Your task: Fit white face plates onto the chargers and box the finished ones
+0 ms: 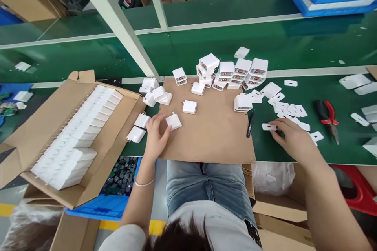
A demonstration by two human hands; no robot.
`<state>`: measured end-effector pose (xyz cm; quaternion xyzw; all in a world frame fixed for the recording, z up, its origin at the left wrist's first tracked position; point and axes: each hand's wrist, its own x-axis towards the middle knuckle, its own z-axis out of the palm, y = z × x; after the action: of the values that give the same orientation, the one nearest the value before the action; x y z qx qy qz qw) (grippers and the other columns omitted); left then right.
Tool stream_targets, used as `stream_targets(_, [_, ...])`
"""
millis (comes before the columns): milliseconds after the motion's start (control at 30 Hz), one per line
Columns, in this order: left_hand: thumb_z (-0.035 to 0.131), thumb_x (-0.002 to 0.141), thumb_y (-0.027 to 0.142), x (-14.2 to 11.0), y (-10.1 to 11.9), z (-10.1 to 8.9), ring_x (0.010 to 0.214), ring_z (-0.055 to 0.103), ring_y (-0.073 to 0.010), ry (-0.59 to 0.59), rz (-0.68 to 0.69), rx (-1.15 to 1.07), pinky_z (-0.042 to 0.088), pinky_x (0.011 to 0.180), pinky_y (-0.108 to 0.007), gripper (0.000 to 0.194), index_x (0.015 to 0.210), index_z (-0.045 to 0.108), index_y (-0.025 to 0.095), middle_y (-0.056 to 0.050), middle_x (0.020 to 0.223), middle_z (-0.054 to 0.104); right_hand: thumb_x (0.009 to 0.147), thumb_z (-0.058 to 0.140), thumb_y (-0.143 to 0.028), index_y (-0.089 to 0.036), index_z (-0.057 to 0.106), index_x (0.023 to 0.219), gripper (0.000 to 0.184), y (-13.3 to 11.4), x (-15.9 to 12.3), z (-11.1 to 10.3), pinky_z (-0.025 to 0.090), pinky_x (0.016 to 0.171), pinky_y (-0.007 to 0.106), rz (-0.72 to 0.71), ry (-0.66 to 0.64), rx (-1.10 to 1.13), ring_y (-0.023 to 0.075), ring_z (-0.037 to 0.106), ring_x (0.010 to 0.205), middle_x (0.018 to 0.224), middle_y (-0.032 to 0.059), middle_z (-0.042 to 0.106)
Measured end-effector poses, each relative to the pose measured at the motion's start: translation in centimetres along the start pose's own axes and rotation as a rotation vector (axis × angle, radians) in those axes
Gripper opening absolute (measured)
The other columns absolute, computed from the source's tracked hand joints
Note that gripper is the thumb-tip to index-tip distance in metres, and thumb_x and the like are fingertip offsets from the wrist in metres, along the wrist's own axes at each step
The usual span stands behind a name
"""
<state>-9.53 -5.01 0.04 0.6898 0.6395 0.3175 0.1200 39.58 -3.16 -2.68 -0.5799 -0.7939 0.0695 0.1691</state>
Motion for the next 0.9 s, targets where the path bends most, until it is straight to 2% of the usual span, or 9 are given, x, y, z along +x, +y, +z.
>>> stream_targets(133, [0.049,0.103,0.029,3.4,1.4,-0.3,0.127,0.054,-0.0289,0.096,0.083,-0.027,0.041,0.112,-0.05,0.028,0.126,0.064,0.024,-0.011,0.131,0.064,0.099,0.05,-0.06,-0.026,0.06,0.101,0.035,0.5,0.3,-1.0,0.05,0.061,0.037,0.057,-0.122,0.049,0.0225,0.064,0.073,0.096,0.0118,0.067])
stream_targets(233, [0.054,0.098,0.022,7.1,2.1,0.5,0.13,0.054,-0.0296,-0.099,0.256,-0.059,0.04,0.115,-0.051,0.038,0.135,0.06,0.024,-0.01,0.135,0.064,0.096,0.05,-0.066,-0.029,0.051,0.088,0.037,0.2,0.5,-1.8,0.04,0.051,0.036,0.151,-0.183,0.001,0.0206,0.053,0.056,0.073,0.0044,0.06])
stream_targets(300, [0.061,0.091,0.018,9.4,2.1,1.6,0.138,0.05,-0.0317,-0.287,0.326,-0.071,0.039,0.117,-0.053,0.056,0.146,0.051,0.023,-0.011,0.147,0.057,0.096,0.053,-0.059,-0.03,0.047,0.083,0.032,-0.9,0.5,-2.3,0.036,0.049,0.035,0.187,-0.167,-0.011,0.019,0.048,0.051,0.066,0.0009,0.055])
stream_targets(367, [0.068,0.084,0.015,11.3,1.9,2.8,0.142,0.048,-0.034,-0.445,0.357,-0.046,0.039,0.118,-0.054,0.066,0.147,0.049,0.021,-0.013,0.15,0.055,0.095,0.059,-0.046,-0.029,0.049,0.086,0.021,-2.9,0.6,-2.5,0.04,0.053,0.034,0.161,-0.109,0.058,0.0179,0.051,0.055,0.071,0.0008,0.057])
stream_targets(467, [0.071,0.08,0.013,12.4,2.0,4.1,0.134,0.055,-0.038,-0.561,0.351,0.062,0.041,0.113,-0.057,0.056,0.135,0.059,0.018,-0.015,0.138,0.064,0.089,0.059,-0.027,-0.027,0.049,0.09,0.01,-7.0,1.3,-1.6,0.045,0.06,0.031,0.06,-0.044,0.186,0.0163,0.055,0.063,0.085,0.0022,0.059])
stream_targets(567, [0.073,0.08,0.016,11.7,2.9,4.2,0.123,0.062,-0.0397,-0.485,0.318,0.093,0.045,0.106,-0.057,0.047,0.125,0.062,0.016,-0.016,0.124,0.069,0.085,0.055,-0.019,-0.025,0.049,0.088,0.009,-10.8,2.7,0.2,0.039,0.056,0.029,0.017,-0.053,0.12,0.0163,0.054,0.063,0.091,0.0031,0.061])
stream_targets(667, [0.068,0.084,0.017,9.6,4.6,3.2,0.122,0.065,-0.032,-0.36,0.307,-0.155,0.05,0.104,-0.048,0.048,0.129,0.052,0.019,-0.014,0.128,0.066,0.088,0.054,-0.021,-0.023,0.053,0.093,0.005,-13.0,3.8,1.9,0.036,0.054,0.03,0.008,-0.085,0.07,0.0183,0.057,0.065,0.094,0.0049,0.064])
stream_targets(767, [0.065,0.088,0.016,7.0,6.4,1.9,0.133,0.06,-0.0269,-0.271,0.321,-0.394,0.049,0.112,-0.044,0.049,0.131,0.044,0.023,-0.013,0.139,0.061,0.093,0.057,-0.03,-0.022,0.056,0.106,0.015,-13.7,4.2,2.7,0.044,0.057,0.031,-0.034,-0.154,0.164,0.0201,0.063,0.071,0.106,0.0074,0.067])
stream_targets(900, [0.067,0.089,0.018,4.3,8.5,0.9,0.138,0.057,-0.028,-0.171,0.295,-0.526,0.047,0.116,-0.049,0.046,0.127,0.043,0.025,-0.014,0.14,0.06,0.096,0.056,-0.033,-0.023,0.056,0.124,0.03,-13.7,3.9,3.1,0.053,0.064,0.035,-0.005,-0.166,0.277,0.0206,0.066,0.074,0.117,0.0095,0.067])
